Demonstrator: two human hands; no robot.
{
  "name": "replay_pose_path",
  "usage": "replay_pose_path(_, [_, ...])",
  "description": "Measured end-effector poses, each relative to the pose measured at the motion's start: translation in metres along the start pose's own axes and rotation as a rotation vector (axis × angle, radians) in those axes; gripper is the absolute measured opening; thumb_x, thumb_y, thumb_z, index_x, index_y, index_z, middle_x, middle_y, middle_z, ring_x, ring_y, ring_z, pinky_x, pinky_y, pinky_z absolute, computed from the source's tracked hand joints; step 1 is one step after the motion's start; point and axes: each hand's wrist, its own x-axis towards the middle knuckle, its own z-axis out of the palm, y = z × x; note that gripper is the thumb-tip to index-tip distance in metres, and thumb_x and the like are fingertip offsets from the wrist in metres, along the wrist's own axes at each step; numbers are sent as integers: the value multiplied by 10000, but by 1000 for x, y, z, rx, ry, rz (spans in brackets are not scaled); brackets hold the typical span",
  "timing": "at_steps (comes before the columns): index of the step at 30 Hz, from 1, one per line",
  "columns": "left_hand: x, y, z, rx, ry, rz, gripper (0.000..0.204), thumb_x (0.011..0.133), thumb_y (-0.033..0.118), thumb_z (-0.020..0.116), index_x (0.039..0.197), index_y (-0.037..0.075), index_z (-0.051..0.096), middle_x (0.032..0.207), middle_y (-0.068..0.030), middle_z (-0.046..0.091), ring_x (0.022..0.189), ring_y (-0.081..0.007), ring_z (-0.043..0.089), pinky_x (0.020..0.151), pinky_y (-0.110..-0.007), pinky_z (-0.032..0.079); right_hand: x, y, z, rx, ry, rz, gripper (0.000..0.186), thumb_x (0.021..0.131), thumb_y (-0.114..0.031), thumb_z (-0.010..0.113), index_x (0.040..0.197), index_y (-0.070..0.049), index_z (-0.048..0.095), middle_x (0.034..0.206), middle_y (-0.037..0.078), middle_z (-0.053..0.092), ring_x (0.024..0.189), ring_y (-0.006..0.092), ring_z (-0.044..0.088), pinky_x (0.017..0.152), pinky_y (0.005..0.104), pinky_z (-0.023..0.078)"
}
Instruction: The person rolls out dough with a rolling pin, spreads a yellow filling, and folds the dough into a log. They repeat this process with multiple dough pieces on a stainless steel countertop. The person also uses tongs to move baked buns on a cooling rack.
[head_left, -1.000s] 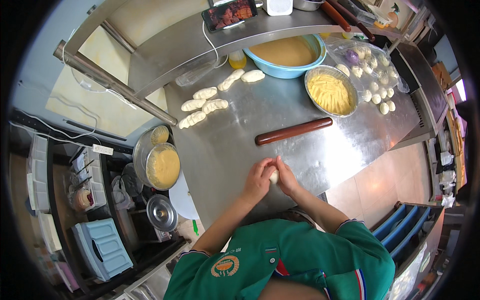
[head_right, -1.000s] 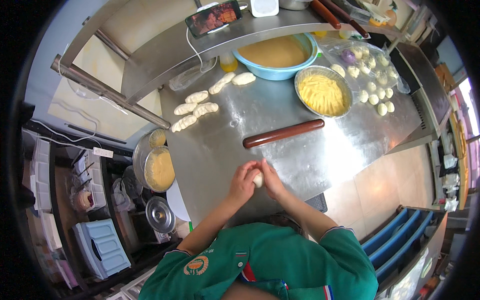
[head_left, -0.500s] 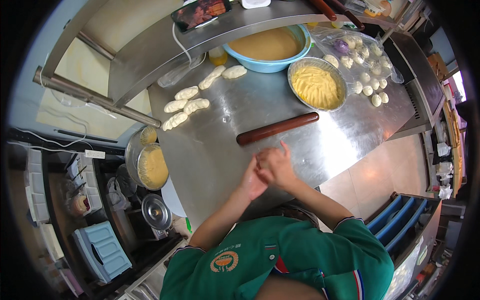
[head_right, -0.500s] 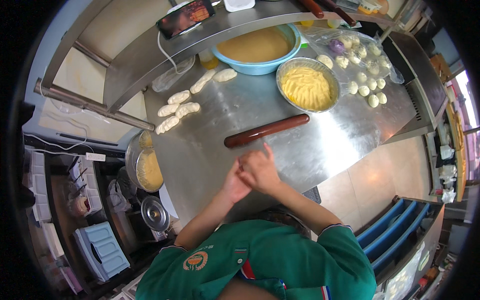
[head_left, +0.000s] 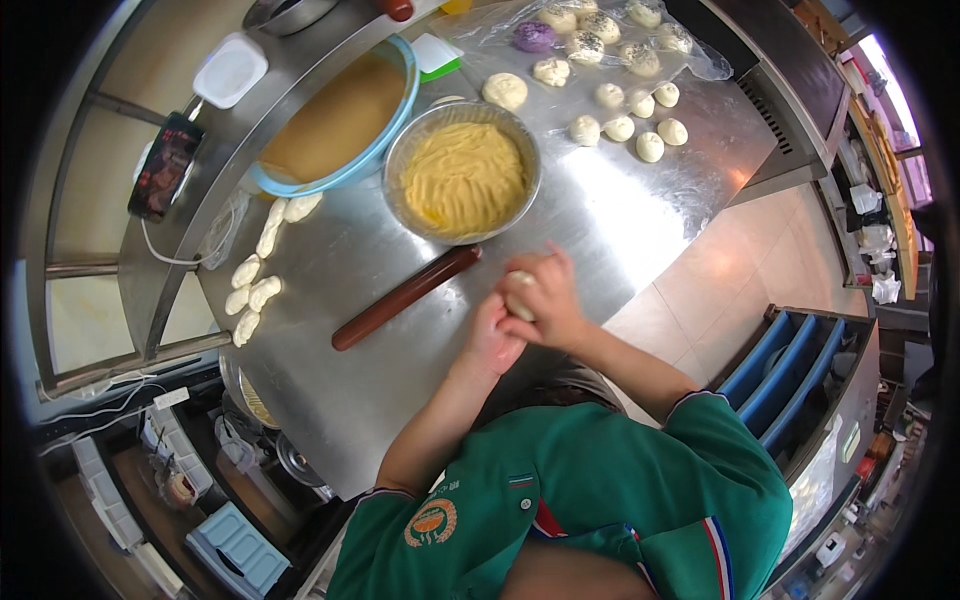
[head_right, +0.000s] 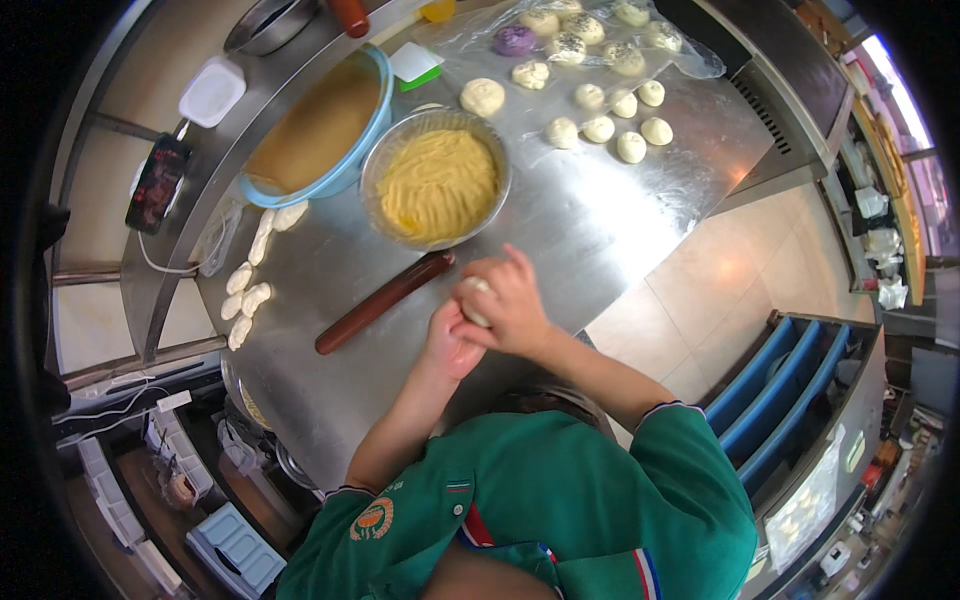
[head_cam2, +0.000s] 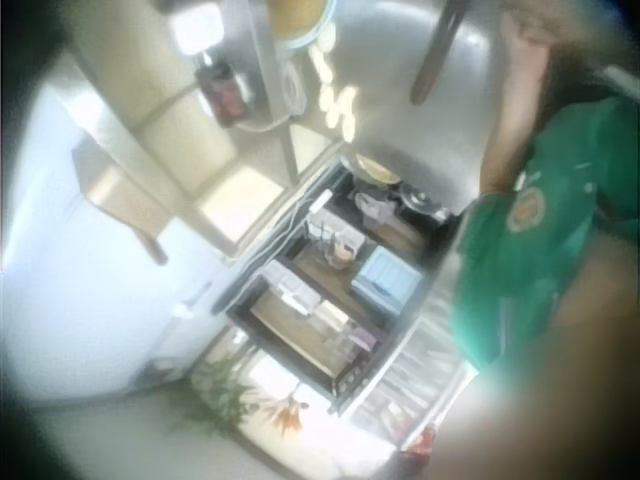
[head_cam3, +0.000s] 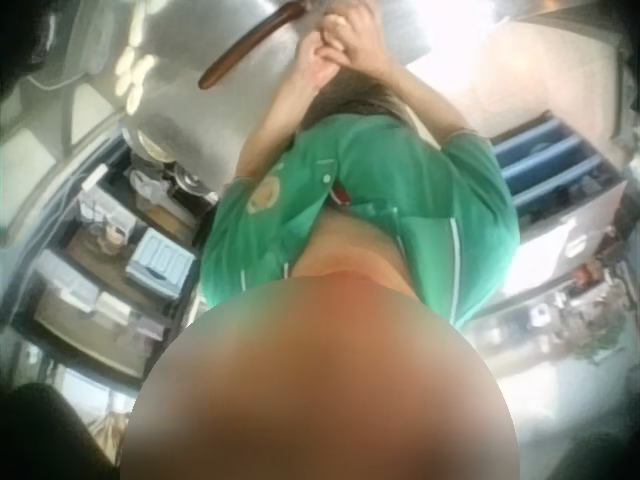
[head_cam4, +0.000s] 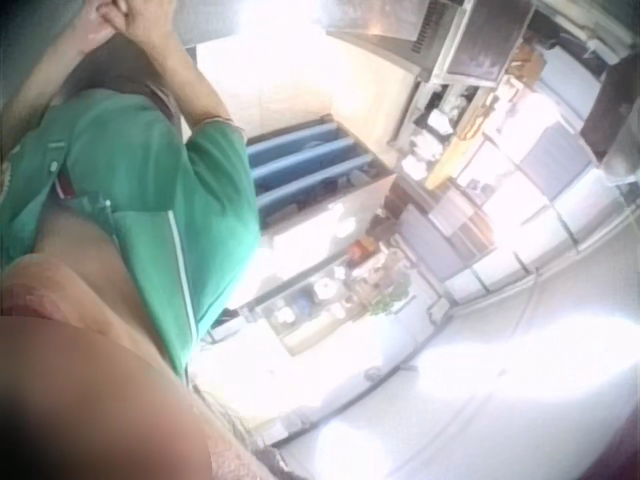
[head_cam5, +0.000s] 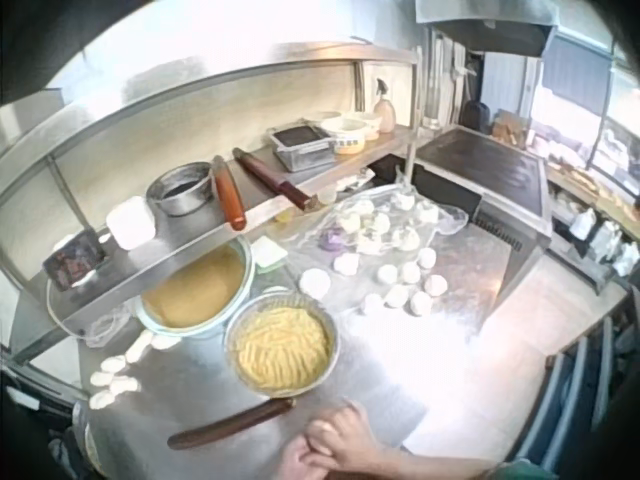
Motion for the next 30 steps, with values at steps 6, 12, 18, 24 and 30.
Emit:
replay_pose_path(6, [68, -13, 32, 1027, 129, 495, 462, 1087, 309, 416, 1477, 62, 439, 1464, -126, 516, 1355, -240, 478, 1128, -381, 359, -15, 157, -48, -91, -86, 276, 335, 809, -301, 784, 1008, -60, 664, 1059, 147, 662, 970, 336, 641, 849, 445, 520])
replay_pose_path(12, [1, 17, -47, 1578, 465, 664, 367, 979, 135, 602, 1323, 8, 572, 1348, -188, 597, 1247, -356, 560, 1054, -424, 446, -57, 215, 0, -408, -122, 426, 363, 853, -263, 751, 1129, -57, 637, 1196, 169, 606, 1159, 401, 527, 989, 509, 423])
replay_pose_path(18, [-74, 119, -130, 1867, 858, 750, 368, 934, 170, 614, 1280, 46, 614, 1385, -177, 572, 1267, -392, 528, 1089, -469, 405, -30, 271, -14, -378, 35, 400, 145, 915, -158, 664, 994, -39, 640, 918, 141, 644, 878, 348, 617, 781, 445, 508])
replay_pose_path(24, [-122, 264, -221, 2182, 1055, 720, 468, 924, 213, 663, 1351, 59, 550, 1441, -144, 524, 1337, -360, 474, 1102, -469, 398, -13, 284, -6, -808, -403, 390, 309, 986, -276, 567, 1195, -49, 579, 1228, 132, 609, 1153, 356, 544, 1004, 523, 424])
replay_pose_path(30, [-124, 352, -311, 2329, 890, 552, 649, 872, 286, 723, 1437, 81, 478, 1427, -140, 508, 1338, -339, 470, 1136, -484, 363, -54, 161, 33, -614, -84, 342, 677, 985, -372, 546, 1531, -25, 347, 1569, 262, 321, 1468, 436, 281, 1180, 586, 218])
